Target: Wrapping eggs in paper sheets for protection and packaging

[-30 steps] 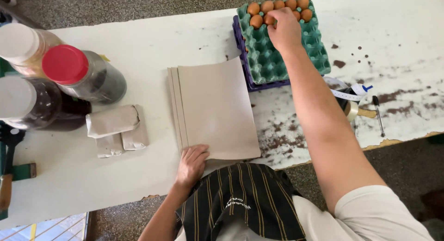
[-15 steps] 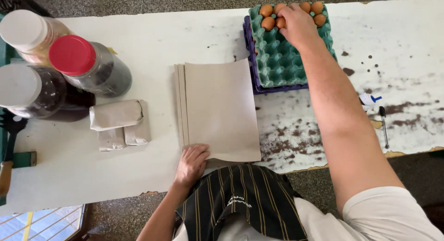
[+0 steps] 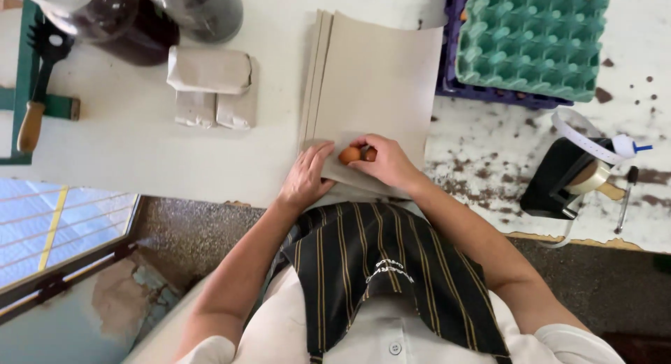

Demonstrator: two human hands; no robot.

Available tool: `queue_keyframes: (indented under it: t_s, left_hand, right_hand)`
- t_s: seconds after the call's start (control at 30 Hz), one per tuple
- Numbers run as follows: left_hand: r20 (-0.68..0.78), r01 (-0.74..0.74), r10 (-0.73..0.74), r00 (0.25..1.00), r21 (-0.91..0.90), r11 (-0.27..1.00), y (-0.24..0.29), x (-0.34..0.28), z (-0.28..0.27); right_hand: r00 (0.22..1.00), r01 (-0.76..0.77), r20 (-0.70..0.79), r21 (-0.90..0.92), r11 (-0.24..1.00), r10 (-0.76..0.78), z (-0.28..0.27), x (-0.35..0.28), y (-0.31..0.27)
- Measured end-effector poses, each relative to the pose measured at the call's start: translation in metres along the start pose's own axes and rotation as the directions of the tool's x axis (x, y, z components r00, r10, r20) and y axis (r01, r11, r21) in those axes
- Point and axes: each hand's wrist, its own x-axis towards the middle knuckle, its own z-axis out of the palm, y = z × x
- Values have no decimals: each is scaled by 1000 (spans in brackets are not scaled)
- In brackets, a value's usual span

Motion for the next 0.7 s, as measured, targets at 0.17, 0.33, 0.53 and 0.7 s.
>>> queue_keyframes:
  t_s: [0.17, 0.33, 0.53, 0.7]
  left_hand:
    - [10, -121, 121, 993, 141, 983, -6, -1, 12]
    - [-66, -157, 178, 982, 237, 959, 11, 14, 14]
    - [115, -59, 41, 993, 153, 986, 11, 16, 26]
    - [185, -27, 8, 983, 105, 994, 18, 20, 23]
  right_hand:
    - [1000, 19, 15, -74, 997, -18, 35, -4, 11]
    - [971, 139, 203, -42, 989, -128, 11, -26, 3]
    - [994, 98, 66, -119, 988, -90, 5, -38, 42]
    - [990, 139, 16, -156, 978, -138, 4, -37, 43]
